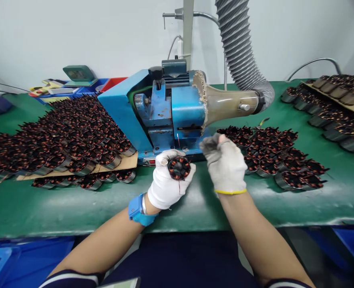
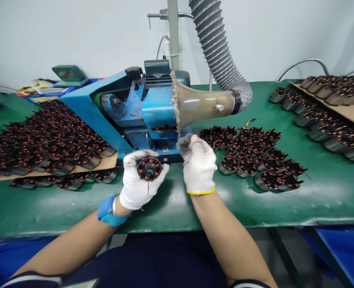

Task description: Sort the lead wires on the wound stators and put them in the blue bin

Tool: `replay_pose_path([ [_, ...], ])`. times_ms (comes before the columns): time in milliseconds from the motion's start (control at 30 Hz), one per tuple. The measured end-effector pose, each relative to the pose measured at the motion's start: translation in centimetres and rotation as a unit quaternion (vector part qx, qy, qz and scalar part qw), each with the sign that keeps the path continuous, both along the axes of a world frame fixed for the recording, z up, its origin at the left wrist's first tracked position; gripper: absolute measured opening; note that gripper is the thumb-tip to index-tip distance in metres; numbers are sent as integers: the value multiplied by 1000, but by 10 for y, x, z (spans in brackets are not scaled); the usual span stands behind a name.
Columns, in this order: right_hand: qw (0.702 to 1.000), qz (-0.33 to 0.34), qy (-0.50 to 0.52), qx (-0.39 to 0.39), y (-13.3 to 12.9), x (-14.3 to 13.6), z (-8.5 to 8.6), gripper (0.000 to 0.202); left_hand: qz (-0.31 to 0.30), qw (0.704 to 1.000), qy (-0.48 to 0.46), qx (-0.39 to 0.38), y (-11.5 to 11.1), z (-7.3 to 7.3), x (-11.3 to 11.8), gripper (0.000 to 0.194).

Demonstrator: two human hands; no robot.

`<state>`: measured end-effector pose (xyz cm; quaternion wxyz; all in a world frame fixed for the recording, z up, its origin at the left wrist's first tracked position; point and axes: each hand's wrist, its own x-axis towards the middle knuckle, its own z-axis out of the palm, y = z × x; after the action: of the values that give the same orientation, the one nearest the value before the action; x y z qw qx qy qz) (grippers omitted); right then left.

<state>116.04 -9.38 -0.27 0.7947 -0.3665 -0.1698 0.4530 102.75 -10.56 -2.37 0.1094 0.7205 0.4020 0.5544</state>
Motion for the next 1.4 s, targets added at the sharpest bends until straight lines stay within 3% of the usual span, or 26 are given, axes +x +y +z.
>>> replay_pose_path([
  [67, 1000, -4, -15, 0, -4, -1, 0, 20, 1, 1000, -13, -14, -2, -2, 0, 57],
  [233, 980, 110, -160, -43, -19, -28, -3, 24, -35, 998, 37, -32, -1, -9, -3, 67],
  [467, 982, 103, -138, -77, 9, -32, 2, 19, 4, 997, 74, -9, 14, -7, 2, 69],
  [667, 983, 51, -165, -68, 30, -32, 2, 15, 16, 997, 76, -26, 28, -1, 10, 68],
  [1000, 982, 35, -176, -63, 28, -35, 8, 14, 13, 996, 82, -13, 29, 7, 11, 66],
  [1400, 972, 34, -229, -38, 19, -37, 10, 19, 9, 998, 65, 17, 31, 1, 7, 67],
])
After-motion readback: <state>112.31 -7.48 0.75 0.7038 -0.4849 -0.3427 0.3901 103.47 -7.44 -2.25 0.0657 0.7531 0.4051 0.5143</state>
